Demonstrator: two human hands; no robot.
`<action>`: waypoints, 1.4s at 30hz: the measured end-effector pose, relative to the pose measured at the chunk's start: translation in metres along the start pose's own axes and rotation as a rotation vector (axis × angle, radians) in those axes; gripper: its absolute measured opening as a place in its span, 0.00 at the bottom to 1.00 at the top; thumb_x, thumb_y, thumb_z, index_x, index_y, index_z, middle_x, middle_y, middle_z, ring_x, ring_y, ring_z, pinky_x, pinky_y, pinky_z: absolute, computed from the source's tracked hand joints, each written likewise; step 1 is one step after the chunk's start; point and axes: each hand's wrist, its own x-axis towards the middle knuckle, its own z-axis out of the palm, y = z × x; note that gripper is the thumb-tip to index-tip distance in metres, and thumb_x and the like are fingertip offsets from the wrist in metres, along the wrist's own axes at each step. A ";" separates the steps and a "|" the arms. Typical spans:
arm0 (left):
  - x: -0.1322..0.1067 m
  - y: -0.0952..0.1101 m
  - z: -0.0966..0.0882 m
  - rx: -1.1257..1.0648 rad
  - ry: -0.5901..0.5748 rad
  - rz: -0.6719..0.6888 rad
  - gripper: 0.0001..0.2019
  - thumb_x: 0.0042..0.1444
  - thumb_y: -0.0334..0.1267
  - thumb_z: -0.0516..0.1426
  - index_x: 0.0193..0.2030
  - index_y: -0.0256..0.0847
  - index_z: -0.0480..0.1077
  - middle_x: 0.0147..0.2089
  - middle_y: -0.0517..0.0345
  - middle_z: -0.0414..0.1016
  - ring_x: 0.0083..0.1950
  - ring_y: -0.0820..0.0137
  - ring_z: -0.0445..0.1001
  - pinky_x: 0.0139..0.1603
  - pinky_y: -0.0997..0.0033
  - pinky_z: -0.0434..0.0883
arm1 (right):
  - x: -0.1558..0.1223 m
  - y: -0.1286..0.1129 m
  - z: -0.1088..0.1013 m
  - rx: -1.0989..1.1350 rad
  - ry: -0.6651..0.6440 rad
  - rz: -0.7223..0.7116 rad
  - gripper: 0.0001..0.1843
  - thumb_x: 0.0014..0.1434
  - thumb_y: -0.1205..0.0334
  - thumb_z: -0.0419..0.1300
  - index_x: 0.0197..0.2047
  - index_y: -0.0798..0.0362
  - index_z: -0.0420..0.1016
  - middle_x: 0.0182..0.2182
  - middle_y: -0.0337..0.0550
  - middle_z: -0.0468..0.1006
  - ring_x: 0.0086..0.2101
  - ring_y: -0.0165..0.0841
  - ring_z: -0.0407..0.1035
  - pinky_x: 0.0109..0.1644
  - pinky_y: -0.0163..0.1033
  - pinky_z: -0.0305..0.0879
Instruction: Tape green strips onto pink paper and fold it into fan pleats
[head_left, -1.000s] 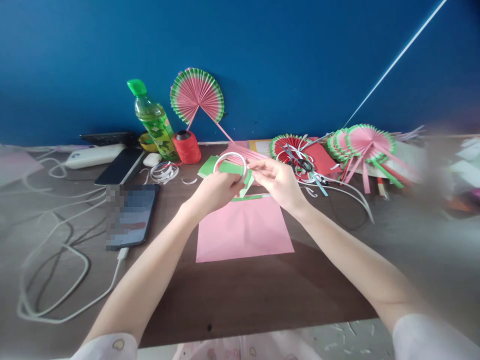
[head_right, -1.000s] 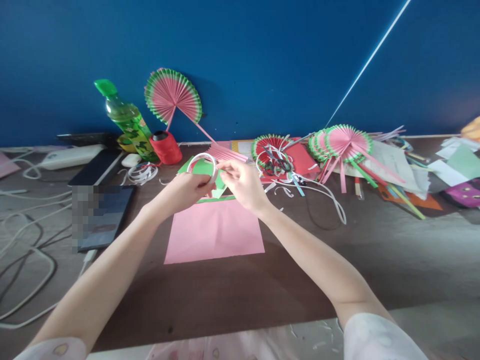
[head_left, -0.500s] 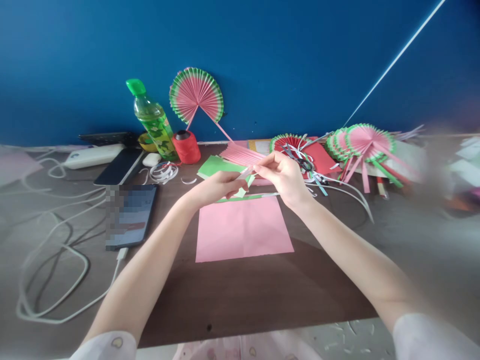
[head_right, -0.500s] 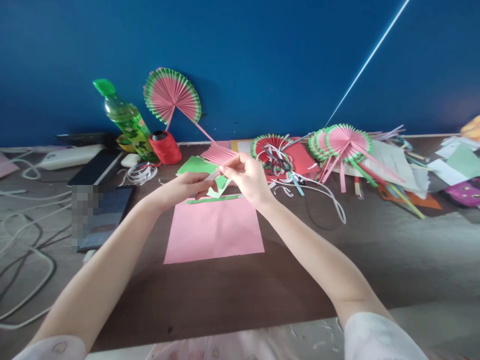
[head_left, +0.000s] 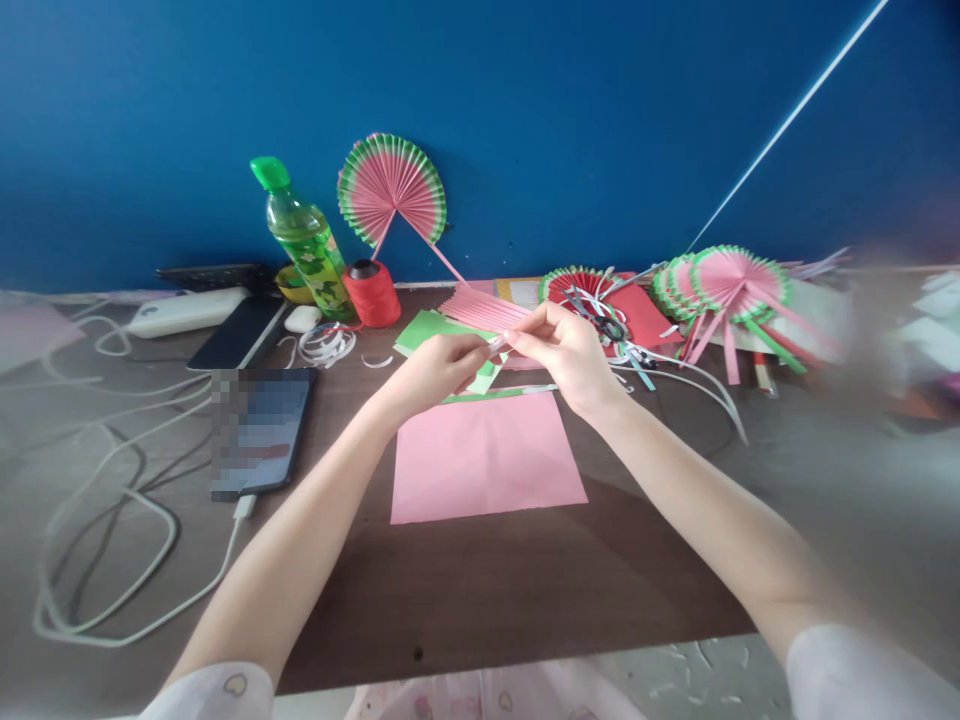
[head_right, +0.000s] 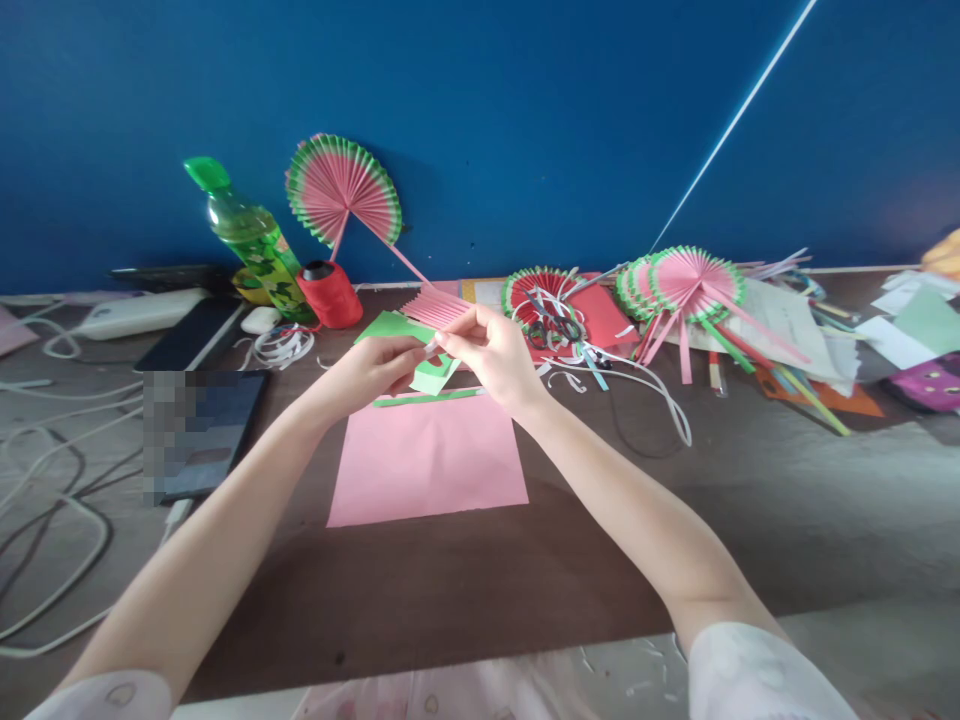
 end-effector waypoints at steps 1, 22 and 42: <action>0.000 0.001 0.001 0.033 0.013 0.011 0.13 0.57 0.40 0.48 0.24 0.37 0.64 0.19 0.64 0.60 0.22 0.78 0.58 0.23 0.77 0.55 | -0.001 0.000 0.001 0.006 -0.006 0.006 0.13 0.46 0.55 0.66 0.27 0.53 0.68 0.27 0.39 0.76 0.30 0.32 0.72 0.35 0.41 0.70; -0.002 -0.002 -0.008 0.396 0.040 0.416 0.16 0.57 0.37 0.49 0.20 0.37 0.66 0.17 0.66 0.59 0.21 0.78 0.55 0.37 0.71 0.61 | 0.009 0.001 -0.006 0.442 -0.135 0.262 0.10 0.49 0.65 0.62 0.20 0.53 0.65 0.21 0.35 0.67 0.26 0.25 0.63 0.35 0.36 0.63; -0.003 -0.030 -0.040 0.702 -0.166 -0.395 0.11 0.45 0.46 0.56 0.31 0.43 0.71 0.33 0.58 0.75 0.28 0.70 0.69 0.24 0.74 0.58 | 0.017 0.010 -0.025 0.103 -0.176 0.239 0.13 0.43 0.57 0.68 0.29 0.54 0.71 0.27 0.38 0.75 0.30 0.28 0.70 0.40 0.40 0.68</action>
